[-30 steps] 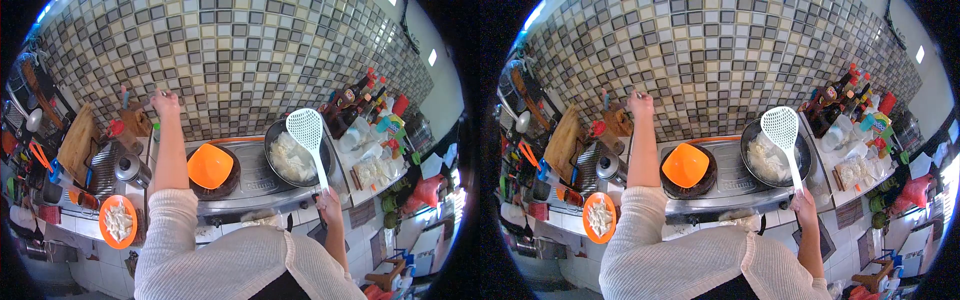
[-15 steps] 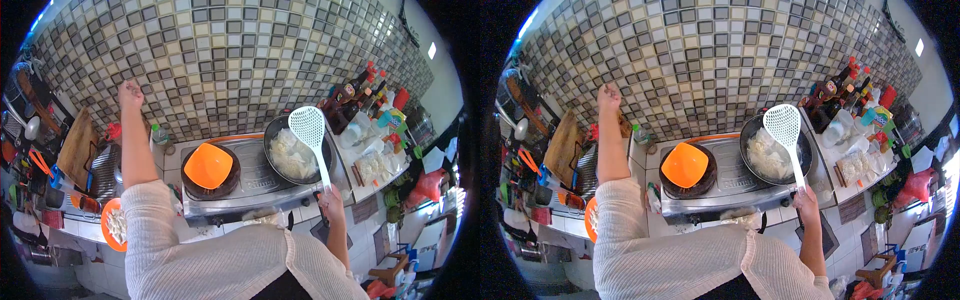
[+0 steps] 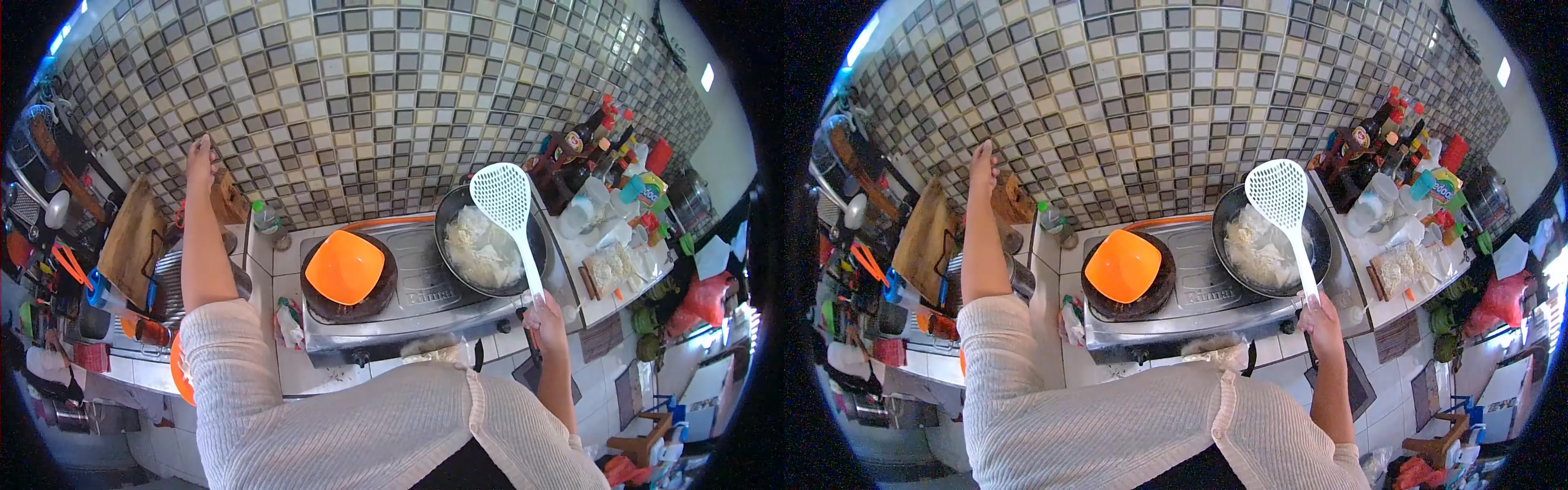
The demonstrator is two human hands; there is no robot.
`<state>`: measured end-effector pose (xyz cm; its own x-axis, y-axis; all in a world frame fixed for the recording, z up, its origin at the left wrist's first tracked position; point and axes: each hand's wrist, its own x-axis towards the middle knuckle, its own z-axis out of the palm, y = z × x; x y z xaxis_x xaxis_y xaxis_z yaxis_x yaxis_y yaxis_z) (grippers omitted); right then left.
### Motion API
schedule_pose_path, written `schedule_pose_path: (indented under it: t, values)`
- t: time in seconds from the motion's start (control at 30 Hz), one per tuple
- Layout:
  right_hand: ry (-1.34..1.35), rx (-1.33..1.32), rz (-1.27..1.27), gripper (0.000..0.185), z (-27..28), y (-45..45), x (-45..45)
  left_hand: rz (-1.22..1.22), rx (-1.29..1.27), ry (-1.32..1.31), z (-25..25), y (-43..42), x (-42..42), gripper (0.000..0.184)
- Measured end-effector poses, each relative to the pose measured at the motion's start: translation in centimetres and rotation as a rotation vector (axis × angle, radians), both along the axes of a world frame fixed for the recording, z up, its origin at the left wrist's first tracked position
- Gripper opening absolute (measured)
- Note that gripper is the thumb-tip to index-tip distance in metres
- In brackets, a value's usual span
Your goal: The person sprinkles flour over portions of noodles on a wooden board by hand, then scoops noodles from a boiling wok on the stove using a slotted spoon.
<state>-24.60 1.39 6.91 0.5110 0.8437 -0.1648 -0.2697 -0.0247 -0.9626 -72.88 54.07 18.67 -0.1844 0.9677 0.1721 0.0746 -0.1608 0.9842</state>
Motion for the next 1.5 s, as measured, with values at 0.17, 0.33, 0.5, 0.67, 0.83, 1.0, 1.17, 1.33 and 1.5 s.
schedule_pose_path:
  t: [0.17,0.33,0.5,0.67,0.83,1.0,1.17,1.33,1.5]
  values:
    - [0.011,0.021,-0.018,0.027,-0.7,-1.1,0.3,0.070,-0.091,-0.021,0.2,-0.9,0.4,0.041]
    - [0.065,0.013,-0.037,0.021,-0.7,-2.2,0.6,0.029,-0.059,0.084,-0.4,0.0,-0.6,0.049]
    - [0.036,0.037,-0.082,0.020,-0.3,-2.3,0.7,-0.005,-0.052,-0.028,0.4,-2.0,-0.9,0.049]
    - [0.047,0.045,-0.087,0.020,0.2,-1.9,0.9,0.047,0.003,-0.080,-1.0,-4.5,-0.9,0.050]
    - [0.012,0.002,-0.080,0.022,0.5,-1.0,1.0,0.132,0.136,0.007,-4.6,-4.7,-1.1,0.051]
    - [-0.029,0.005,-0.040,0.021,1.0,0.2,0.7,0.410,0.422,0.697,-3.2,-3.9,-0.9,0.048]
    - [-0.055,0.002,-0.023,0.021,1.3,0.9,0.7,0.287,0.469,1.001,-1.1,-1.0,-1.4,0.042]
    - [-0.010,0.019,-0.048,0.022,0.8,0.8,1.3,0.282,0.371,1.018,0.0,-0.8,-0.9,0.036]
    - [-0.077,-0.063,-0.049,0.022,0.6,0.6,1.9,0.296,0.472,1.054,1.5,-1.6,-1.3,0.035]
